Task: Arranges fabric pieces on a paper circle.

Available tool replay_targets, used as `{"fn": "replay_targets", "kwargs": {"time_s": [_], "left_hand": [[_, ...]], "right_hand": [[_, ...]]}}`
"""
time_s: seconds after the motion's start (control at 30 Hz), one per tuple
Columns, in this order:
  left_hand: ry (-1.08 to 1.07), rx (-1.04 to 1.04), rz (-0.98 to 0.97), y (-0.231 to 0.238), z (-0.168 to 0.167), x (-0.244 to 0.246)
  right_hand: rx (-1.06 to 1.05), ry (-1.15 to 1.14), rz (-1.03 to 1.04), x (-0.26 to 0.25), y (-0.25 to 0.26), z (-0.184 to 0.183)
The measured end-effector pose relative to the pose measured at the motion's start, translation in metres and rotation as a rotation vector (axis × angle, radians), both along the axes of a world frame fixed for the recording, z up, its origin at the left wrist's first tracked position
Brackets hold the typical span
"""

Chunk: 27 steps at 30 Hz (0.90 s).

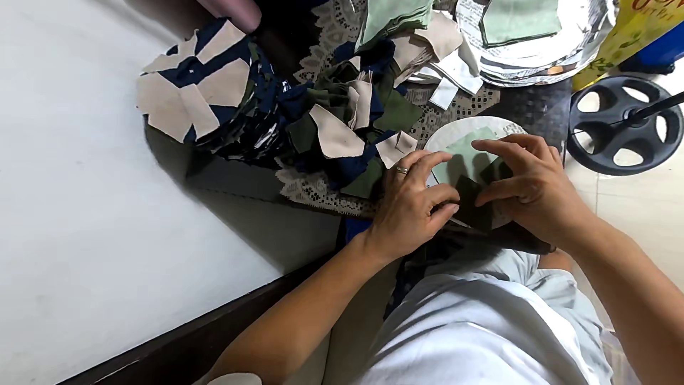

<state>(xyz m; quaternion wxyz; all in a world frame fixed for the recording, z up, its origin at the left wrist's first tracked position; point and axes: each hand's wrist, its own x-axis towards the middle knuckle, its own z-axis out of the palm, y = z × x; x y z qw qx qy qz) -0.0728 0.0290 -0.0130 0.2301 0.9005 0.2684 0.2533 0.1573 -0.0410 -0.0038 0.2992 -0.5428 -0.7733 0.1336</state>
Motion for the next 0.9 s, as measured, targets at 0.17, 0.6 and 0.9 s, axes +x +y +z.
{"fn": "replay_targets", "kwargs": {"time_s": [0.17,0.6,0.9], "left_hand": [[0.139,-0.021,0.052,0.006,0.011,0.014],[0.288,-0.148,0.004,0.009,0.032,0.026],[0.159,-0.271,-0.001,0.0,0.046,0.021]], "right_hand": [[-0.008,0.004,0.004,-0.001,0.001,0.001],[0.01,0.019,0.001,0.003,0.0,-0.001],[-0.041,0.12,-0.02,0.007,-0.003,0.005]]}}
